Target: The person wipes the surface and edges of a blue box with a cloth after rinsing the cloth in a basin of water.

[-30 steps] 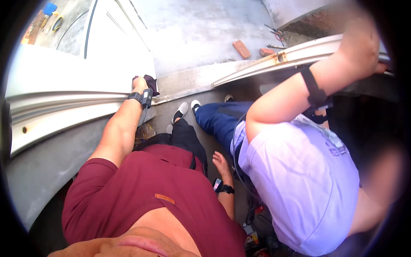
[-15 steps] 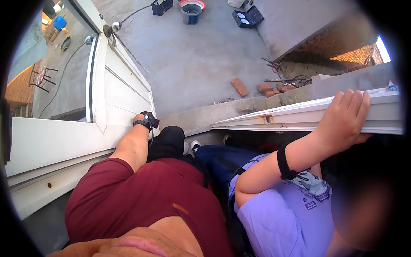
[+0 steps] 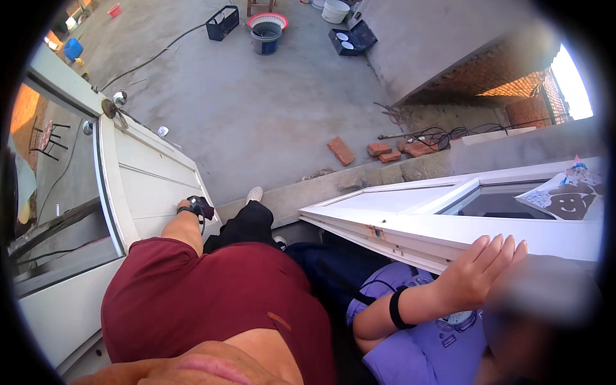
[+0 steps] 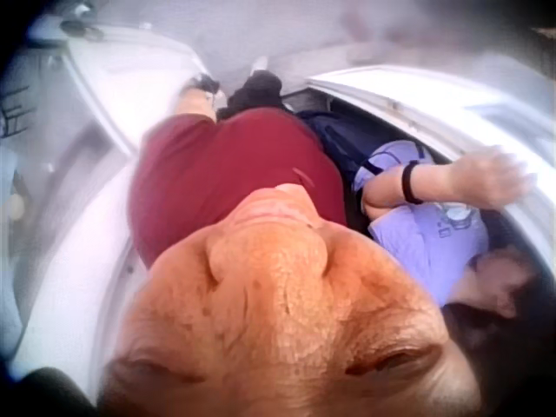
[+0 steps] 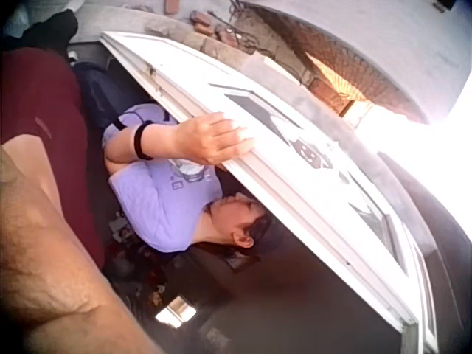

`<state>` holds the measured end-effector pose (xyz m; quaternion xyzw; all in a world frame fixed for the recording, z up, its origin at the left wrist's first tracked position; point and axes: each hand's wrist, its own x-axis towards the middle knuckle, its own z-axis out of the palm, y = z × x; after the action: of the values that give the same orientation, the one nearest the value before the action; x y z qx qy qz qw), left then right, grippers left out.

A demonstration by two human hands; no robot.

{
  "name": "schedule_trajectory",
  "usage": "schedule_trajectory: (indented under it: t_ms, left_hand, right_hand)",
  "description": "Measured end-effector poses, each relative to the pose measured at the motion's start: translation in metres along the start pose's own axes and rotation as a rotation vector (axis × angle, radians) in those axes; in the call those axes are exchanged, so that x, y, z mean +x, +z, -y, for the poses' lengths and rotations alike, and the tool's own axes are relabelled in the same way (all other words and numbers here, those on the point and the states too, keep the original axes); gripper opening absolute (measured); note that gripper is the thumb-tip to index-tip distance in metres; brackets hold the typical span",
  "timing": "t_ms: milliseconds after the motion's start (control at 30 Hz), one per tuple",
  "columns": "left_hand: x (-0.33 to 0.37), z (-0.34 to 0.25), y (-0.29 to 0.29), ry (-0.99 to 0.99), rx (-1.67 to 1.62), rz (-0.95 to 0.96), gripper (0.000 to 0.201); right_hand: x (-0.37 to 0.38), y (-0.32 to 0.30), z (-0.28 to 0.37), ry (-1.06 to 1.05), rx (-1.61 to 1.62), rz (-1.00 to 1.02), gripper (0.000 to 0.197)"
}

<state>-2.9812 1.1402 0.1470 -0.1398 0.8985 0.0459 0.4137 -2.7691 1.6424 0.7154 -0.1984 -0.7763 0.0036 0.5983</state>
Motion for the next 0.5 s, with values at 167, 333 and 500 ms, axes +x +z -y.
schedule_trajectory:
  t_ms: [167, 333, 500]
  left_hand:
    - [0.093, 0.036, -0.008, -0.041, -0.019, -0.277, 0.039]
    - [0.105, 0.017, -0.036, -0.038, -0.117, -0.29, 0.04]
    - [0.114, 0.016, -0.089, 0.118, 0.219, -0.402, 0.027]
  right_hand:
    - [-0.007, 0.0, 0.005, -0.185, -0.611, 0.058, 0.021]
    - [-0.009, 0.006, 0.007, -0.122, -0.625, -0.003, 0.017]
    - [-0.018, 0.01, -0.016, -0.017, -0.546, -0.071, 0.016]
